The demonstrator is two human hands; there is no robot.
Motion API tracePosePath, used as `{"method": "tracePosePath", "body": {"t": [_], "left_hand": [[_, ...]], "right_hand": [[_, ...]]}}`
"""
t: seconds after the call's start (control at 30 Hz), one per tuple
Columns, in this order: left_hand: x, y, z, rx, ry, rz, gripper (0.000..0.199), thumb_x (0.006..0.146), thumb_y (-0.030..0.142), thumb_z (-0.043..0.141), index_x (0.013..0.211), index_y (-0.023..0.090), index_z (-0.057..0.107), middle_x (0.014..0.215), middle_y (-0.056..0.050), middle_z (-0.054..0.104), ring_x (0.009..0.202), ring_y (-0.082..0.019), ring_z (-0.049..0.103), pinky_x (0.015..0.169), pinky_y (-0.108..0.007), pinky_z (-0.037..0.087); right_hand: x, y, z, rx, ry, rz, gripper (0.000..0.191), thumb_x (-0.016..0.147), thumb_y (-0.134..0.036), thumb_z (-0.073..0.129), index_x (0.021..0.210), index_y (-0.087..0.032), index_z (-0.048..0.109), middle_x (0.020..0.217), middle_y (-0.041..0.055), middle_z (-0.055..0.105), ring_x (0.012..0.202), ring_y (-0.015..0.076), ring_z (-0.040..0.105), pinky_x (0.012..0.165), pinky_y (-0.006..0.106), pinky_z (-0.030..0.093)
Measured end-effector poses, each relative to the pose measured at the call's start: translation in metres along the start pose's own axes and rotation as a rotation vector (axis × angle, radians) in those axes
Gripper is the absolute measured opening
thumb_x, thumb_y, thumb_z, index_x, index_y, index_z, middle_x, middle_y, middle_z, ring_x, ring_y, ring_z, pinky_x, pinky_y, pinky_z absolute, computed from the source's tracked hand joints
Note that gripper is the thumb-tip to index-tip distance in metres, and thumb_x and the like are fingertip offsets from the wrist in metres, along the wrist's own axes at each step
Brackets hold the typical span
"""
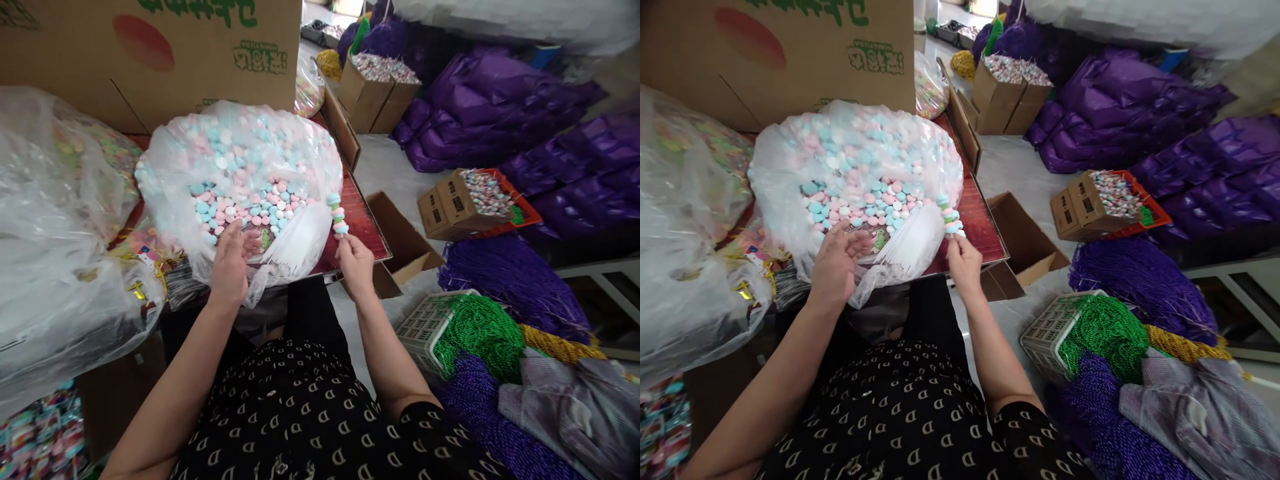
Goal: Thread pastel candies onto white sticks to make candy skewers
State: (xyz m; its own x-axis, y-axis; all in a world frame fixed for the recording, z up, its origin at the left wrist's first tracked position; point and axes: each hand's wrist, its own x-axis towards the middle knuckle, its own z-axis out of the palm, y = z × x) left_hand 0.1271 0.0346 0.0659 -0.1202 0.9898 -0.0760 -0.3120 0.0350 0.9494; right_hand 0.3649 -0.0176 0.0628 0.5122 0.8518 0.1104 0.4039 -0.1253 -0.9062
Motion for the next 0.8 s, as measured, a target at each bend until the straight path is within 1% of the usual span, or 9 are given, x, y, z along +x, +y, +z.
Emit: {"method": "tracePosePath", "body": {"t": [0.07, 0.13, 0.27, 0.37, 0.47, 0.57, 0.63, 0.73, 0.8], "left_hand": [[0.002, -0.001, -0.006, 0.049, 0.006, 0.015, 0.058, 0.084, 0.060, 0.079, 0.127, 0.022, 0.068, 0.104, -0.006, 0.077, 0.089, -0.018, 0.074, 0.082, -0.031, 0.058], [0.004, 0.000, -0.008, 0.088, 0.010, 0.030, 0.052, 0.083, 0.055, 0.081, 0.122, 0.022, 0.070, 0.102, -0.005, 0.077, 0.088, -0.018, 0.073, 0.080, -0.030, 0.057], [0.009, 0.005, -0.013, 0.138, 0.038, 0.072, 0.042, 0.083, 0.049, 0.077, 0.113, 0.021, 0.072, 0.099, -0.005, 0.077, 0.086, -0.017, 0.072, 0.078, -0.030, 0.056], [0.014, 0.006, -0.021, 0.184, 0.058, 0.091, 0.039, 0.083, 0.046, 0.075, 0.112, 0.020, 0.073, 0.098, -0.005, 0.077, 0.084, -0.017, 0.071, 0.078, -0.030, 0.057], [0.019, 0.003, -0.032, 0.273, 0.052, 0.132, 0.037, 0.087, 0.045, 0.070, 0.115, 0.021, 0.073, 0.097, -0.004, 0.077, 0.087, -0.018, 0.071, 0.083, -0.032, 0.058], [0.022, -0.005, -0.039, 0.541, -0.019, 0.205, 0.034, 0.092, 0.044, 0.065, 0.116, 0.022, 0.075, 0.101, -0.005, 0.078, 0.092, -0.021, 0.071, 0.091, -0.037, 0.058], [0.023, -0.013, -0.042, 0.786, -0.107, 0.304, 0.029, 0.095, 0.038, 0.061, 0.112, 0.022, 0.078, 0.106, -0.007, 0.078, 0.100, -0.025, 0.070, 0.098, -0.041, 0.056], [0.024, -0.026, -0.043, 1.058, -0.222, 0.453, 0.027, 0.095, 0.026, 0.056, 0.105, 0.022, 0.081, 0.106, -0.011, 0.076, 0.109, -0.030, 0.067, 0.104, -0.047, 0.052], [0.022, -0.032, -0.044, 1.172, -0.270, 0.503, 0.028, 0.096, 0.024, 0.054, 0.100, 0.020, 0.082, 0.101, -0.013, 0.075, 0.106, -0.032, 0.066, 0.104, -0.051, 0.051]], "right_hand": [[0.022, 0.009, -0.016, -0.238, 0.062, -0.004, 0.041, 0.101, -0.042, 0.049, 0.106, -0.017, 0.080, 0.073, 0.0028, 0.070, 0.073, 0.0193, 0.061, 0.078, 0.030, 0.047], [0.039, 0.015, -0.023, -0.497, 0.071, 0.044, 0.039, 0.103, -0.036, 0.047, 0.111, -0.018, 0.081, 0.086, 0.0084, 0.077, 0.082, 0.0222, 0.065, 0.080, 0.031, 0.045], [0.051, 0.022, -0.020, -0.817, -0.086, 0.162, 0.037, 0.104, -0.031, 0.048, 0.112, -0.021, 0.083, 0.102, 0.0144, 0.079, 0.091, 0.0248, 0.068, 0.079, 0.032, 0.043], [0.046, 0.028, -0.021, -0.862, -0.111, 0.151, 0.039, 0.105, -0.033, 0.047, 0.107, -0.020, 0.084, 0.107, 0.0156, 0.077, 0.093, 0.0246, 0.068, 0.082, 0.033, 0.044], [0.039, 0.035, -0.025, -0.793, 0.036, 0.036, 0.036, 0.102, -0.029, 0.050, 0.113, -0.017, 0.083, 0.114, 0.0173, 0.075, 0.103, 0.0273, 0.067, 0.093, 0.037, 0.049], [0.034, 0.030, -0.018, -0.588, 0.168, -0.192, 0.035, 0.100, -0.024, 0.051, 0.117, -0.014, 0.080, 0.119, 0.0180, 0.074, 0.113, 0.0281, 0.067, 0.104, 0.041, 0.050], [0.030, 0.017, 0.000, -0.414, 0.087, -0.363, 0.033, 0.102, -0.023, 0.050, 0.115, -0.016, 0.080, 0.115, 0.0154, 0.076, 0.111, 0.0260, 0.069, 0.104, 0.039, 0.051], [0.026, -0.012, 0.042, -0.292, -0.272, -0.565, 0.029, 0.104, -0.021, 0.053, 0.112, -0.021, 0.080, 0.114, 0.0102, 0.080, 0.109, 0.0232, 0.071, 0.101, 0.036, 0.052], [0.029, -0.030, 0.069, -0.397, -0.470, -0.648, 0.030, 0.103, -0.016, 0.054, 0.113, -0.021, 0.081, 0.118, 0.0099, 0.080, 0.114, 0.0231, 0.070, 0.103, 0.035, 0.049]]}}
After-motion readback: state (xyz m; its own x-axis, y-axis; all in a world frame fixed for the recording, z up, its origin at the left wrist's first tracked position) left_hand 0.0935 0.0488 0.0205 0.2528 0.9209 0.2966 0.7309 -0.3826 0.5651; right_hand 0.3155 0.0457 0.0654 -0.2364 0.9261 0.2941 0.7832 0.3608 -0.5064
